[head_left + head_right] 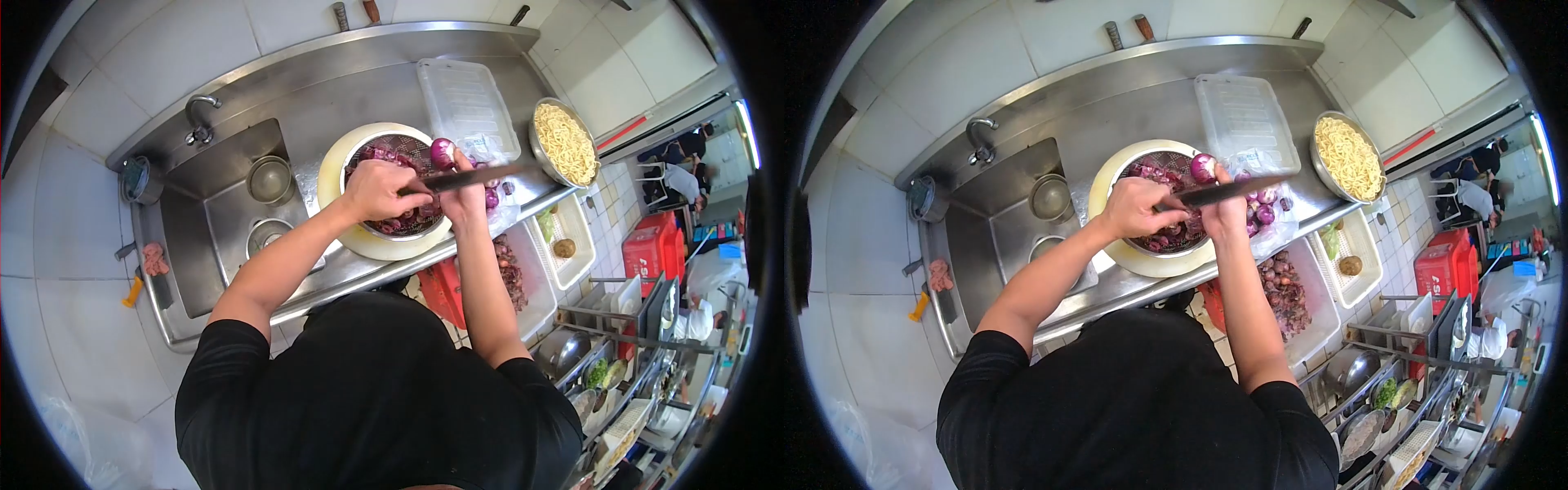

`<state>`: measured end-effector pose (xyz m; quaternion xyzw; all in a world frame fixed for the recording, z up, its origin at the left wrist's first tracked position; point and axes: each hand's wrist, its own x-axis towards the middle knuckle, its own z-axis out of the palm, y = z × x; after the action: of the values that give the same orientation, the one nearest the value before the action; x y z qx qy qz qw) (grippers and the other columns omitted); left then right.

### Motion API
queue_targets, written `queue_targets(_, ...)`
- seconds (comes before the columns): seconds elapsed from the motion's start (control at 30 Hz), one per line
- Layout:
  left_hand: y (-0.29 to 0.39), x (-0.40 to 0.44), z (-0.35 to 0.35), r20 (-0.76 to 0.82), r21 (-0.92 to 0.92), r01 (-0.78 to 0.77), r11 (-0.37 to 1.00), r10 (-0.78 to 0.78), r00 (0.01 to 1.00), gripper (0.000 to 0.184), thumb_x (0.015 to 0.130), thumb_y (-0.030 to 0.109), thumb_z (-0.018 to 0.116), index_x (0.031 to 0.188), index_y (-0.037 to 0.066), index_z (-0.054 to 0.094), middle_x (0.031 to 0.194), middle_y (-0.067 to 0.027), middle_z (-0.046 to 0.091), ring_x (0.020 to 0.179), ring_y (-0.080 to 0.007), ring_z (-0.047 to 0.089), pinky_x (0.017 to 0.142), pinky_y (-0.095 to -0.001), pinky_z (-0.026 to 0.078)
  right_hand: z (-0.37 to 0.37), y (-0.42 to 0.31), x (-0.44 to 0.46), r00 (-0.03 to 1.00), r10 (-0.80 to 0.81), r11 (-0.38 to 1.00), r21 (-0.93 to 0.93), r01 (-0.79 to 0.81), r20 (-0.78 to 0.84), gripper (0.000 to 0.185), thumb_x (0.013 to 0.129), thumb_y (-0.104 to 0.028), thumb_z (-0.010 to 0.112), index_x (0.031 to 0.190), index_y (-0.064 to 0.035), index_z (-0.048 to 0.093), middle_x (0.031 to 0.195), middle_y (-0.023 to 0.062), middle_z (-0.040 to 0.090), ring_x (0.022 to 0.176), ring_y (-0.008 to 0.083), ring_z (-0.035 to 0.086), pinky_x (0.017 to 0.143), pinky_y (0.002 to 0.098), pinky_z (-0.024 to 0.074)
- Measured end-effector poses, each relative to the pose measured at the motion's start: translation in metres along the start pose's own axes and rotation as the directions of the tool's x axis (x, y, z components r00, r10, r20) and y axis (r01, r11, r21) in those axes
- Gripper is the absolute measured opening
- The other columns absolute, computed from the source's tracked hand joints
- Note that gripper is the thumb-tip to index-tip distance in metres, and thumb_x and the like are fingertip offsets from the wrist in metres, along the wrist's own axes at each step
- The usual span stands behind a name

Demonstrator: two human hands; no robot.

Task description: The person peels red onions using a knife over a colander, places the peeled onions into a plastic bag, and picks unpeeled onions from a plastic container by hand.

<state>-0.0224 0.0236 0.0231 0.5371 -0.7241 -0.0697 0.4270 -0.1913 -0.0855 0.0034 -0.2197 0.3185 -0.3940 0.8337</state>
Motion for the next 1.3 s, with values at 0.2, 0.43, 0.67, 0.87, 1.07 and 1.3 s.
queue_targets(0.2, -0.026, 0.011, -0.017, 0.052, 0.07, 0.484, 0.872, -0.487, 0.872, 0.058, 0.069, 0.058, 0.085, 0.084, 0.005, 0.067, 0.077, -0.0109, 0.075, 0.072, -0.0313, 0.072, 0.066, -0.0404, 0.056, -0.031, -0.015, 0.01, 0.98, 0.131, 0.982, 0.116, -0.15, 0.152, 0.035, 0.105, -0.024, 0.044, 0.122, 0.003, 0.058, 0.108, 0.0194, 0.066, 0.085, 0.0259, 0.059, 0.074, 0.0345, 0.0489)
queue_targets(0.43, -0.032, 0.014, -0.011, -0.008, -0.172, 0.451, 0.876, -0.459, 0.889, 0.072, 0.064, 0.07, 0.085, 0.077, 0.003, 0.063, 0.064, -0.0137, 0.066, 0.062, -0.0319, 0.067, 0.062, -0.0389, 0.051, -0.027, -0.005, 0.006, 0.942, 0.172, 0.907, 0.327, -0.266, 0.289, 0.033, 0.104, -0.018, 0.042, 0.126, 0.0037, 0.055, 0.119, 0.0203, 0.065, 0.1, 0.031, 0.064, 0.093, 0.043, 0.0531)
queue_targets(0.67, -0.041, 0.016, 0.01, 0.04, -0.152, 0.512, 0.846, -0.512, 0.858, 0.063, 0.074, 0.056, 0.086, 0.105, 0.002, 0.072, 0.079, -0.0091, 0.072, 0.069, -0.0185, 0.067, 0.069, -0.0323, 0.053, -0.001, 0.004, -0.01, 0.899, 0.162, 0.952, 0.177, -0.252, 0.406, 0.029, 0.102, -0.018, 0.05, 0.125, -0.0021, 0.059, 0.118, 0.0115, 0.067, 0.105, 0.0251, 0.062, 0.091, 0.0411, 0.0512)
queue_targets(0.87, -0.046, 0.018, 0.012, -0.051, -0.321, 0.348, 0.881, -0.383, 0.922, 0.063, 0.068, 0.061, 0.088, 0.084, 0.004, 0.067, 0.06, -0.0064, 0.061, 0.056, -0.0178, 0.058, 0.057, -0.0353, 0.046, 0.001, 0.008, -0.013, 0.939, 0.06, 0.997, 0.035, -0.076, 0.339, 0.031, 0.1, -0.017, 0.054, 0.127, -0.0043, 0.057, 0.118, 0.008, 0.065, 0.102, 0.0223, 0.061, 0.089, 0.0408, 0.049)
queue_targets(1.07, -0.044, 0.022, 0.006, 0.009, -0.346, 0.371, 0.861, -0.393, 0.92, 0.058, 0.072, 0.057, 0.087, 0.083, 0.004, 0.067, 0.058, -0.0031, 0.056, 0.053, -0.0148, 0.05, 0.054, -0.0326, 0.041, 0.008, 0.006, -0.019, 0.925, -0.021, 1.0, 0.023, 0.014, 0.38, 0.04, 0.095, -0.014, 0.06, 0.132, -0.0021, 0.053, 0.122, 0.0086, 0.063, 0.112, 0.0234, 0.06, 0.103, 0.0431, 0.0457)
queue_targets(1.3, -0.027, 0.027, -0.006, 0.05, -0.357, 0.393, 0.847, -0.403, 0.914, 0.051, 0.077, 0.054, 0.086, 0.092, 0.006, 0.073, 0.059, -0.0027, 0.059, 0.054, -0.0136, 0.054, 0.055, -0.0311, 0.042, 0.022, 0.003, -0.028, 0.96, -0.101, 0.994, -0.015, 0.108, 0.26, 0.043, 0.1, -0.005, 0.053, 0.142, 0.002, 0.044, 0.13, 0.016, 0.06, 0.119, 0.0287, 0.061, 0.107, 0.0473, 0.0484)
